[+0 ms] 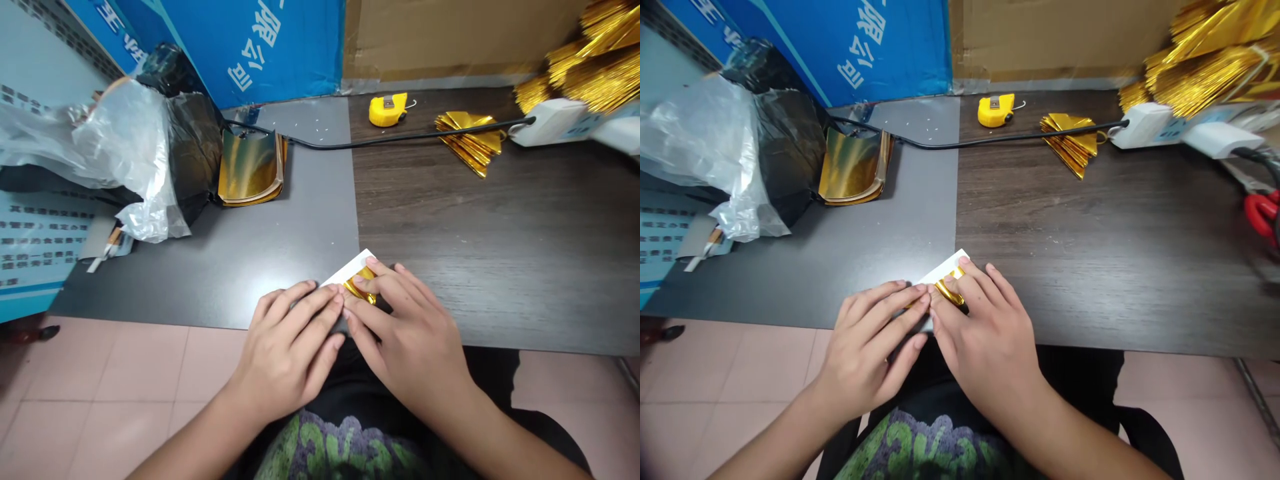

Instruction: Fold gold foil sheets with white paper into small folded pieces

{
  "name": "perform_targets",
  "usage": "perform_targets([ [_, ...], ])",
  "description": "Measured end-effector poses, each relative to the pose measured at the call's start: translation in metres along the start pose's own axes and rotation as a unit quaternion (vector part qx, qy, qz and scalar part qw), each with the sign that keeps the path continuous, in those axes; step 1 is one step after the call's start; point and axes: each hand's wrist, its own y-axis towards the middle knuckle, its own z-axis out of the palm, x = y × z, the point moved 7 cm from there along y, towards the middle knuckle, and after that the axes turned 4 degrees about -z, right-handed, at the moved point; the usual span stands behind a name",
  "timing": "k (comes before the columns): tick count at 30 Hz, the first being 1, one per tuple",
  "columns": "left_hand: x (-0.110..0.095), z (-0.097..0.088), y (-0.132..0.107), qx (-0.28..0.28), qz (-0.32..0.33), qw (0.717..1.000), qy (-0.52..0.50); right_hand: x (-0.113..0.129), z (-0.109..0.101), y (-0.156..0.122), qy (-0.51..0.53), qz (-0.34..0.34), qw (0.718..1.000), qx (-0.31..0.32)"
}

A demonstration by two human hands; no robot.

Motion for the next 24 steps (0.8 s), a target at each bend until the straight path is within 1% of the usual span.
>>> perform_targets([
  [2,-0.003,0.004,-0.001,-0.006,0.014,0.999,0.038,-0.001,0.001,-0.001,0.004,0.0,1.0,0.01],
  [5,-0.004,0.006,-0.002,-0.017,0.014,0.998,0.065,-0.003,-0.001,-0.003,0.012,-0.008,1.0,0.027],
  [7,-0.004,0.007,-0.002,-0.018,0.013,0.997,0.075,-0.004,-0.003,-0.005,0.021,-0.034,0.998,0.051],
  [10,-0.006,0.009,-0.001,-0.021,0.022,0.995,0.09,-0.005,-0.005,-0.01,0.046,-0.086,0.989,0.111],
  [12,-0.007,0.011,-0.001,-0.021,0.03,0.994,0.105,-0.007,-0.006,-0.012,0.05,-0.109,0.984,0.135],
  [17,-0.005,0.014,-0.004,-0.015,0.036,0.992,0.119,-0.013,-0.01,-0.014,0.057,-0.128,0.979,0.15],
  [24,-0.006,0.012,-0.002,0.003,0.021,0.995,0.102,-0.018,-0.012,-0.013,0.087,-0.122,0.976,0.159],
])
